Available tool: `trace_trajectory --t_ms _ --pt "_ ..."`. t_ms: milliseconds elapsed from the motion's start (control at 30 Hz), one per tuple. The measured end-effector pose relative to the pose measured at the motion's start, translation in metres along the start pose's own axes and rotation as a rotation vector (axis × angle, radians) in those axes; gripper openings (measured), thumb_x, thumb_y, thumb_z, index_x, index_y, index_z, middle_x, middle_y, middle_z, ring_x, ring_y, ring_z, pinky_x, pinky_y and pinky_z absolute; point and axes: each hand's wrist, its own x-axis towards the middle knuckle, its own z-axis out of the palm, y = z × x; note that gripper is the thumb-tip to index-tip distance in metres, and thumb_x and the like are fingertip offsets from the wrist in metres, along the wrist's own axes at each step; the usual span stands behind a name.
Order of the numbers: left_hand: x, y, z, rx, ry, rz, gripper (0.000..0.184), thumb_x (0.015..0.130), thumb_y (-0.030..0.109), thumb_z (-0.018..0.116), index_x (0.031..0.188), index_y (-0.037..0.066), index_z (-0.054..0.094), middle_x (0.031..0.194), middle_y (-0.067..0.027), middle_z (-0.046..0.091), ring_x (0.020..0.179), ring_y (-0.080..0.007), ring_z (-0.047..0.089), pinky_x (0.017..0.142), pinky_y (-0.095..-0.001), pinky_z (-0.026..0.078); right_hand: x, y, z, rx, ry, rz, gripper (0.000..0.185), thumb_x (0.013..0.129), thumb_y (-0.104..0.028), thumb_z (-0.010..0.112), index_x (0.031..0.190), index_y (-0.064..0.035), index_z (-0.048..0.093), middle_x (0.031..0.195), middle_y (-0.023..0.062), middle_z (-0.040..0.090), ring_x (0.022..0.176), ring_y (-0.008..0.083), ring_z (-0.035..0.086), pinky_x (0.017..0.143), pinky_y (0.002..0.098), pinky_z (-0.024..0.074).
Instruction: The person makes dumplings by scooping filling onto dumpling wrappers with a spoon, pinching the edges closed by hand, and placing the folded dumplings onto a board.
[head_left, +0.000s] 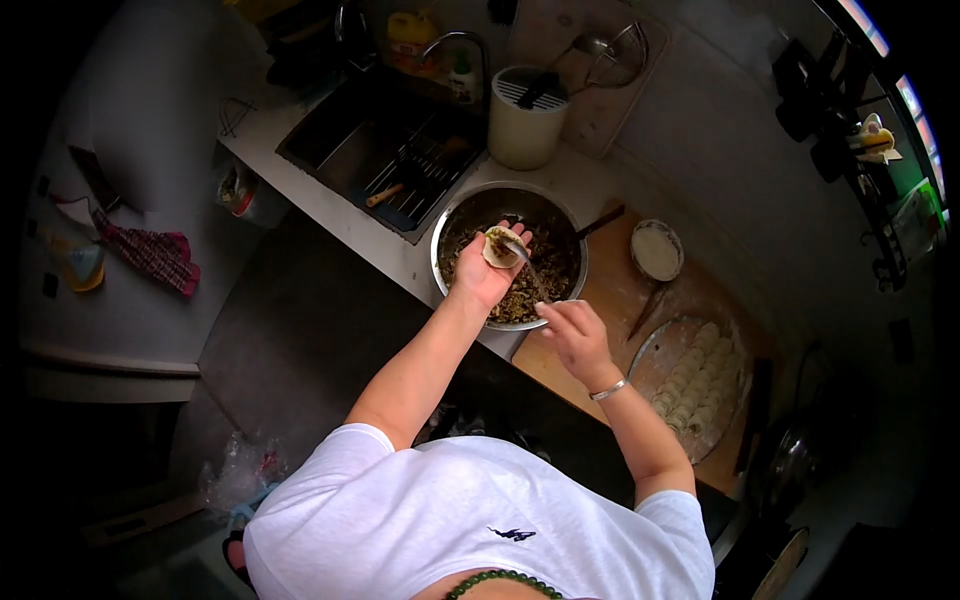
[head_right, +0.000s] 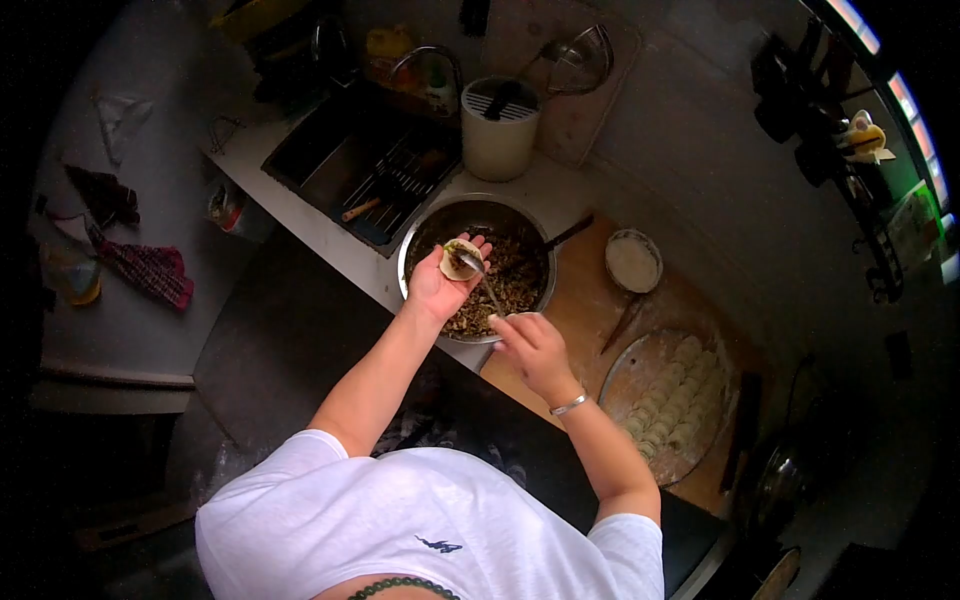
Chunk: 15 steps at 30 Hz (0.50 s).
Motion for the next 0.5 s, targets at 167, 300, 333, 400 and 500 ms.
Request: trace_trajectory --t_ms 167,300,333,400,500 --pt "-0.001 0.004 -0.011 -0.081 -0.301 -0.089 0.048 0.099 0.037 0.02 0.126 0.004 0.042 0.13 -0.0153 0.046 0.121 -0.033 0.043 0.095 -0.0468 0.044 0.008 -0.008 -0.012 0.166 0.143 0.175 0.03 0.077 -0.003 0.062 0.106 -0.0027 0.061 0.089 0.0123 0.058 0.077 0.0273 0.056 0.066 0.0326 0.0471" --pt "-0.014 0.003 0.004 0.024 -0.232 -0.071 0.048 0.099 0.039 0.02 0.124 0.006 0.044 0.126 -0.0129 0.05 0.117 -0.0303 0.049 0.09 -0.0432 0.048 0.007 -0.007 -0.012 0.073 0.079 0.105 0.029 0.076 -0.007 0.064 0.104 -0.0029 0.061 0.088 0.0108 0.057 0.078 0.0263 0.056 0.066 0.0337 0.048" --pt "-0.013 0.004 0.002 0.029 -0.244 -0.09 0.049 0.099 0.04 0.02 0.125 0.006 0.043 0.127 -0.013 0.049 0.118 -0.0305 0.048 0.091 -0.0431 0.048 0.008 -0.007 -0.014 0.075 0.079 0.105 0.029 0.076 -0.007 0.064 0.104 -0.0029 0.061 0.088 0.0108 0.057 0.078 0.0263 0.056 0.066 0.0337 0.048" --pt "-0.012 0.006 -0.001 0.035 -0.254 -0.111 0.049 0.099 0.04 0.02 0.126 0.006 0.043 0.128 -0.013 0.049 0.118 -0.0307 0.048 0.091 -0.0431 0.047 0.009 -0.005 -0.02 -0.044 -0.002 -0.034 0.033 0.071 -0.011 0.067 0.103 -0.0035 0.062 0.088 0.0088 0.057 0.078 0.0244 0.056 0.066 0.033 0.049" --pt "-0.012 0.008 -0.003 0.063 -0.252 -0.127 0.051 0.098 0.039 0.019 0.129 0.004 0.039 0.132 -0.0157 0.045 0.122 -0.0325 0.043 0.097 -0.0456 0.043 0.005 0.0 -0.021 -0.081 -0.07 -0.123 0.038 0.068 -0.012 0.07 0.103 -0.004 0.062 0.087 0.0069 0.056 0.078 0.0227 0.056 0.065 0.032 0.0497"
